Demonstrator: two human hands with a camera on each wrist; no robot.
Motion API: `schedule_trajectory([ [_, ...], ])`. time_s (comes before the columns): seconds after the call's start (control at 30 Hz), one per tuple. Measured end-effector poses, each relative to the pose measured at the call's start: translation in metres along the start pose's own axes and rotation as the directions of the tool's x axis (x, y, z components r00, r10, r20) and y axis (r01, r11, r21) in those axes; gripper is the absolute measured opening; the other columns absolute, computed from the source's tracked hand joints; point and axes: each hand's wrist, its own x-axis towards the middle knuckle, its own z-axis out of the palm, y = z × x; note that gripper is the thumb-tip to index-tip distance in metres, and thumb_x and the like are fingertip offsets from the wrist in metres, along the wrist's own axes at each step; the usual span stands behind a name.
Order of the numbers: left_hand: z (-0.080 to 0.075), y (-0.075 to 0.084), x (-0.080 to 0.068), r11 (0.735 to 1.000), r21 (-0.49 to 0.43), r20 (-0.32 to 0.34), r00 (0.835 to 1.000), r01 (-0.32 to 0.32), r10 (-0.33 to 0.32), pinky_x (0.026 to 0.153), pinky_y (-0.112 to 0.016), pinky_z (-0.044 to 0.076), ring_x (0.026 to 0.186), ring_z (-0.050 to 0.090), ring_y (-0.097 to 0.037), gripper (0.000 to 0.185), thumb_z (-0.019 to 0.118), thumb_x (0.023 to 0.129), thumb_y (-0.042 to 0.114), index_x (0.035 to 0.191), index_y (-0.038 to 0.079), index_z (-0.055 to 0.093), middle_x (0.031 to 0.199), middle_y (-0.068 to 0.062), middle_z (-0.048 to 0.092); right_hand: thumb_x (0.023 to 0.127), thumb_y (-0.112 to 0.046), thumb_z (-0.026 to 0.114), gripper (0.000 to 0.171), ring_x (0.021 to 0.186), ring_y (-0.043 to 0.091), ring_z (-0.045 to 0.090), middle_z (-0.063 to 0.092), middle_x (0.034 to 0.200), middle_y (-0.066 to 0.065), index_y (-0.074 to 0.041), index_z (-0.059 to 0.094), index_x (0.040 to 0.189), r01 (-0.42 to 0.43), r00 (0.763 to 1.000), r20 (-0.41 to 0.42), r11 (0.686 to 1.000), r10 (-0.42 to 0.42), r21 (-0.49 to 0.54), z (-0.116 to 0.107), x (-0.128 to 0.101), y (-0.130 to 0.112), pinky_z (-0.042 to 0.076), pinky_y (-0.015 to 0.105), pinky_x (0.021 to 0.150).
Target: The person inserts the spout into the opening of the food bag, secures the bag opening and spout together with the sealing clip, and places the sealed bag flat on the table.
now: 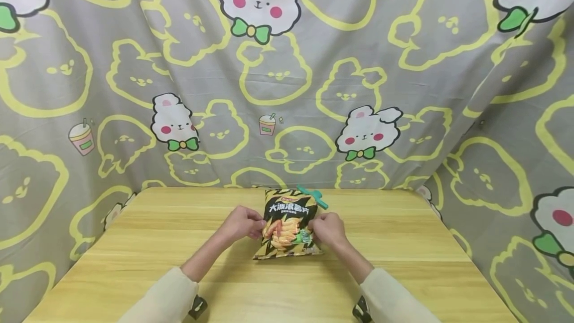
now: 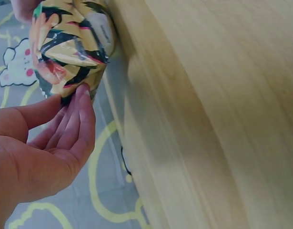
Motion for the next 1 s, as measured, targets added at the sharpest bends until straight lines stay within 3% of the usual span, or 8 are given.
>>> schedule_trajectory([
  [0.43,0.007,-0.002,0.001,1.0,-0.027,0.005,1.0,0.008,-0.008,0.071,-0.042,0.063,0.072,0.075,-0.031,0.016,0.069,0.094,0.006,0.098,-0.008,0.074,0.084,-0.017,0.075,0.087,-0.004,0.063,0.011,0.058,0.015,0.056,0.064,0.069,0.008,0.003,0.071,0.082,-0.021,0.999,0.036,1.0,0.022,-0.014,-0.004,0.002,0.009,0.05,0.026,0.056],
  [0.8,0.001,-0.004,0.001,1.0,0.001,0.006,1.0,0.016,-0.016,0.069,-0.042,0.062,0.073,0.074,-0.035,0.018,0.064,0.097,0.007,0.101,-0.008,0.073,0.084,-0.022,0.075,0.097,-0.004,0.055,0.017,0.068,0.024,0.065,0.065,0.08,0.016,0.011,0.064,0.101,0.069,0.992,0.113,0.993,-0.057,-0.1,-0.018,-0.004,0.003,0.06,0.038,0.063],
  [0.9,-0.005,-0.004,0.001,0.998,0.067,-0.035,0.999,0.0,0.002,0.066,-0.039,0.062,0.073,0.074,-0.034,0.019,0.064,0.097,0.01,0.103,-0.007,0.073,0.085,-0.02,0.075,0.097,-0.005,0.054,0.019,0.067,0.026,0.067,0.066,0.081,0.019,0.01,0.063,0.106,0.106,0.991,0.104,0.979,-0.088,-0.176,-0.025,-0.004,0.0,0.06,0.038,0.064],
  [1.0,-0.013,-0.003,0.001,0.973,0.231,-0.117,0.992,-0.025,0.053,0.064,-0.035,0.058,0.072,0.071,-0.026,0.02,0.066,0.098,0.015,0.103,-0.002,0.074,0.086,-0.015,0.075,0.096,-0.008,0.056,0.025,0.071,0.023,0.066,0.069,0.088,0.016,0.009,0.063,0.114,0.157,0.987,0.082,0.941,-0.139,-0.3,-0.033,-0.004,-0.004,0.056,0.035,0.063],
])
